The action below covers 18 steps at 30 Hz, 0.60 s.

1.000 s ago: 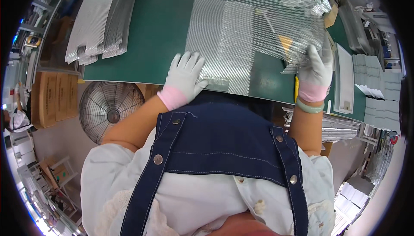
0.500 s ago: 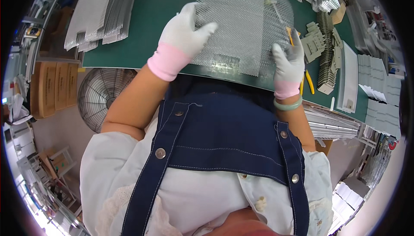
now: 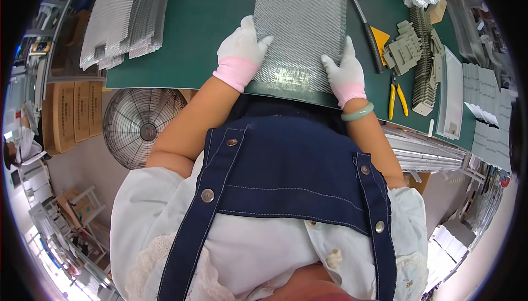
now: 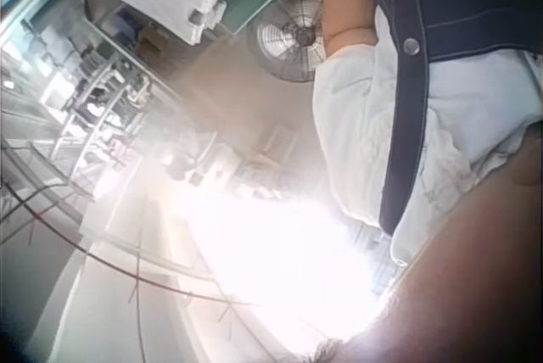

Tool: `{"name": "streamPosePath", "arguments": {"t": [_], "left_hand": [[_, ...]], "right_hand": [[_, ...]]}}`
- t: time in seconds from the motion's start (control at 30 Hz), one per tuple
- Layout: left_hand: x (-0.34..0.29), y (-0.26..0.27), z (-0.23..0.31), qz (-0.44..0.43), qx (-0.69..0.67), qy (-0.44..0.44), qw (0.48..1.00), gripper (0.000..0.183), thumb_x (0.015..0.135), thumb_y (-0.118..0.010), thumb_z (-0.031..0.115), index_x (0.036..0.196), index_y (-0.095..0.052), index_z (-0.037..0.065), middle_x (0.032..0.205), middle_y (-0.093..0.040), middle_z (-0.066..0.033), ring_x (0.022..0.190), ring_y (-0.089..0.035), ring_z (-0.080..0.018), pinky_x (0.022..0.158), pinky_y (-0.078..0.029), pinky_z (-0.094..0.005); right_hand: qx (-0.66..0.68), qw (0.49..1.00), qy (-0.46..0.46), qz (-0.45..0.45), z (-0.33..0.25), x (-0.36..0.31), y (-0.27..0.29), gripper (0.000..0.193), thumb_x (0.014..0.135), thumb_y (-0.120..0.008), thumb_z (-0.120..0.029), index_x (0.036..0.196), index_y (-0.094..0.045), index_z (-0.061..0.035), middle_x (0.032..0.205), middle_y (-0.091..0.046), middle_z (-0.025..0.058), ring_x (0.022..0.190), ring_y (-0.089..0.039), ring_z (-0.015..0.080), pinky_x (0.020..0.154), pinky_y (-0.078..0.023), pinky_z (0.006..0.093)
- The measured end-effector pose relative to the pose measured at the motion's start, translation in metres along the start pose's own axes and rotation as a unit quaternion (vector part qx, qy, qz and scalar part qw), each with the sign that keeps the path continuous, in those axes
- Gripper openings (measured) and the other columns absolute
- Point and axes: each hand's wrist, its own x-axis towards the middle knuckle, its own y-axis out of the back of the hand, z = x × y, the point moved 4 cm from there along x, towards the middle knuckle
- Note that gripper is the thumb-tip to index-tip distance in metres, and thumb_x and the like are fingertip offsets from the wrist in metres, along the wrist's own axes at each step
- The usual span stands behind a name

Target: The person assembles air filters by placing a mesh sheet onto a workbench, positioning a plastic frame, and securing it with a power drill. They handle multiple filter units, aligning components and fastening them together in a repetitive assembly process.

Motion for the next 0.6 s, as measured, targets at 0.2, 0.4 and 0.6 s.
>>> {"name": "streamPosePath", "arguments": {"t": [0.2,0.4,0.6], "left_hand": [[0.001,-0.005,0.001,-0.025,0.03,0.009,0.999,0.064,0.087,-0.068,0.04,0.128,-0.047,-0.004,0.104,-0.067,-0.0269,0.096,-0.066,-0.0407,0.084,-0.054,-0.045],[0.01,-0.001,0.004,-0.088,0.035,0.035,0.995,0.06,0.087,-0.068,0.037,0.125,-0.049,-0.006,0.104,-0.067,-0.0274,0.098,-0.066,-0.0406,0.086,-0.053,-0.0448],[0.011,-0.003,-0.002,-0.066,0.024,0.0,0.998,0.06,0.088,-0.066,0.037,0.125,-0.049,-0.008,0.101,-0.067,-0.0269,0.097,-0.066,-0.0405,0.084,-0.053,-0.0451]], "right_hand": [[-0.064,0.997,-0.007,-0.046,0.001,0.007,-0.005,0.085,0.087,-0.068,-0.033,0.15,-0.024,0.0035,0.105,-0.065,0.0283,0.099,-0.064,0.0405,0.089,-0.051,0.0449],[-0.082,0.994,-0.015,-0.07,0.001,0.014,-0.006,0.086,0.088,-0.067,-0.034,0.15,-0.022,0.004,0.11,-0.064,0.0283,0.104,-0.064,0.0391,0.092,-0.05,0.0431],[-0.078,0.996,0.0,-0.045,0.004,0.011,-0.008,0.084,0.088,-0.066,-0.034,0.15,-0.024,0.004,0.109,-0.064,0.0277,0.103,-0.064,0.0389,0.091,-0.051,0.043]]}}
